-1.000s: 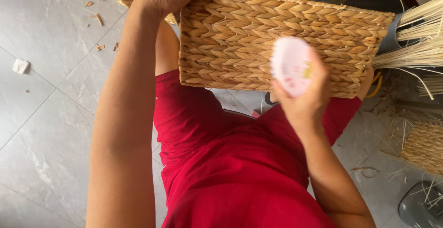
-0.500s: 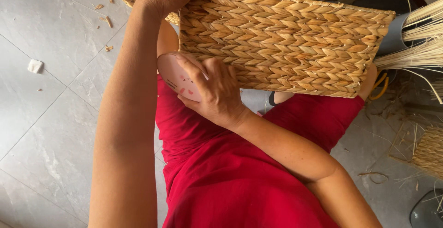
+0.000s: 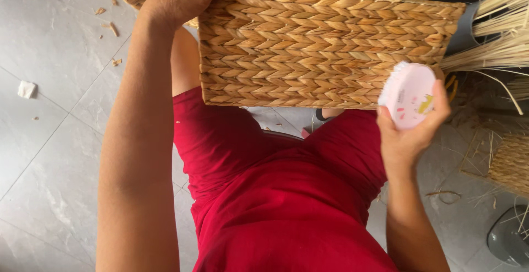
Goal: The person sits on the floor and cleans woven water-hyacinth storage baskets with a pink brush. They brush the inside of one basket, then turn it over and brush the outer sides and bottom, working through a pile of similar baskets one at a time.
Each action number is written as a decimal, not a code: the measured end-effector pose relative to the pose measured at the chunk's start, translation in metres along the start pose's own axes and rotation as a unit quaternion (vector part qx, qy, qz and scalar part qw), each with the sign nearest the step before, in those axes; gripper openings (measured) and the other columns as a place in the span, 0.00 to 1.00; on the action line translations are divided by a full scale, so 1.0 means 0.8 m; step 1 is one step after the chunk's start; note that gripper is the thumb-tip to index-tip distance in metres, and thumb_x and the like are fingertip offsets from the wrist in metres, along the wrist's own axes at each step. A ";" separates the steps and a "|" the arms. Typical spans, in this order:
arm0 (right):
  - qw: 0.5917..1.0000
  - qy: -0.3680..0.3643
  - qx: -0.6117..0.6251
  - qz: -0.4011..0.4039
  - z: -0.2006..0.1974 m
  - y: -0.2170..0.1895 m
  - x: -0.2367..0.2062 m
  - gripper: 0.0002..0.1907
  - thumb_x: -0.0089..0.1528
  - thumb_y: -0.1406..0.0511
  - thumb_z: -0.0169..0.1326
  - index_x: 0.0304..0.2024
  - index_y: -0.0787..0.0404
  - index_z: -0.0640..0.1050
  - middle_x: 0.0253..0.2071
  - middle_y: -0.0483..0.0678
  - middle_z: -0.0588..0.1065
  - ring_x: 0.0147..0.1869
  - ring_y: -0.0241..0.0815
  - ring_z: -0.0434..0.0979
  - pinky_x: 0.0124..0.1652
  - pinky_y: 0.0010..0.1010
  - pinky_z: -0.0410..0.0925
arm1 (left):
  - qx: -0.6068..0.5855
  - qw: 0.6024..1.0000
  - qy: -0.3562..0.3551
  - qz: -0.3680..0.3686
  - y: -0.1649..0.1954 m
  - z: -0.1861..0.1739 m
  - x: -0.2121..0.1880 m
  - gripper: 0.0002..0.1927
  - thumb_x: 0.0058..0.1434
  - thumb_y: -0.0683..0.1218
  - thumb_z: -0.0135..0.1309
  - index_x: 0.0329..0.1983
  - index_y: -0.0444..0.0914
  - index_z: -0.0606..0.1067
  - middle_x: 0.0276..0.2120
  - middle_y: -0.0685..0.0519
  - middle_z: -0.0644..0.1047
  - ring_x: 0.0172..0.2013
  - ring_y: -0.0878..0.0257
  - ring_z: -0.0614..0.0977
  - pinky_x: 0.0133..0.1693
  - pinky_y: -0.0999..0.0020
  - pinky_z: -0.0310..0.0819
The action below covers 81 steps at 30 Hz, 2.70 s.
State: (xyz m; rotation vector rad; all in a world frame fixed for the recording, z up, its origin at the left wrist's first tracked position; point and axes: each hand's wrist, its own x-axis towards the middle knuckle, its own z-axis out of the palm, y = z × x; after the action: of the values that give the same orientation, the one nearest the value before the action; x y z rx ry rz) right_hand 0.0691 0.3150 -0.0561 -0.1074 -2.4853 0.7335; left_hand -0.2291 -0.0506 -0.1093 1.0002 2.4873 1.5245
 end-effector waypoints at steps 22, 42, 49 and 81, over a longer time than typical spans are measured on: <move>0.974 0.120 0.162 0.105 0.005 0.031 0.031 0.43 0.66 0.72 0.64 0.77 0.60 0.55 0.75 0.58 0.61 0.80 0.52 0.61 0.77 0.41 0.56 | 0.318 0.941 -0.031 -0.112 0.124 0.020 0.060 0.20 0.72 0.62 0.49 0.49 0.46 0.84 0.36 0.42 0.82 0.36 0.42 0.82 0.40 0.48 0.75; 0.822 0.184 0.482 0.240 -0.026 0.126 0.002 0.33 0.68 0.61 0.56 0.72 0.60 0.60 0.68 0.51 0.66 0.69 0.42 0.68 0.64 0.34 0.67 | 0.125 0.988 0.050 0.078 0.329 0.189 0.135 0.25 0.68 0.64 0.50 0.30 0.40 0.82 0.21 0.45 0.79 0.23 0.48 0.82 0.28 0.53 0.75; 0.764 0.221 0.573 0.196 -0.078 0.112 0.025 0.39 0.68 0.52 0.55 0.77 0.59 0.59 0.76 0.49 0.64 0.80 0.48 0.64 0.75 0.42 0.62 | -0.134 0.967 0.111 0.184 0.322 0.100 0.092 0.26 0.75 0.53 0.50 0.21 0.37 0.74 0.15 0.57 0.71 0.17 0.69 0.68 0.21 0.69 0.60; 0.982 0.068 0.016 -0.176 -0.018 -0.123 0.024 0.48 0.59 0.58 0.73 0.73 0.59 0.58 0.53 0.52 0.69 0.53 0.46 0.70 0.49 0.40 0.67 | -0.204 0.966 0.140 0.071 0.231 0.081 -0.029 0.23 0.73 0.51 0.49 0.25 0.36 0.60 0.25 0.57 0.61 0.31 0.66 0.63 0.37 0.68 0.57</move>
State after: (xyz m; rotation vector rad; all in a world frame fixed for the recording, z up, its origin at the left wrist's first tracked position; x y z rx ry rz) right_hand 0.0673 0.2423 0.0148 0.2791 -2.2764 0.5925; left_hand -0.0961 0.0426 0.0022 0.9614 2.1459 2.2429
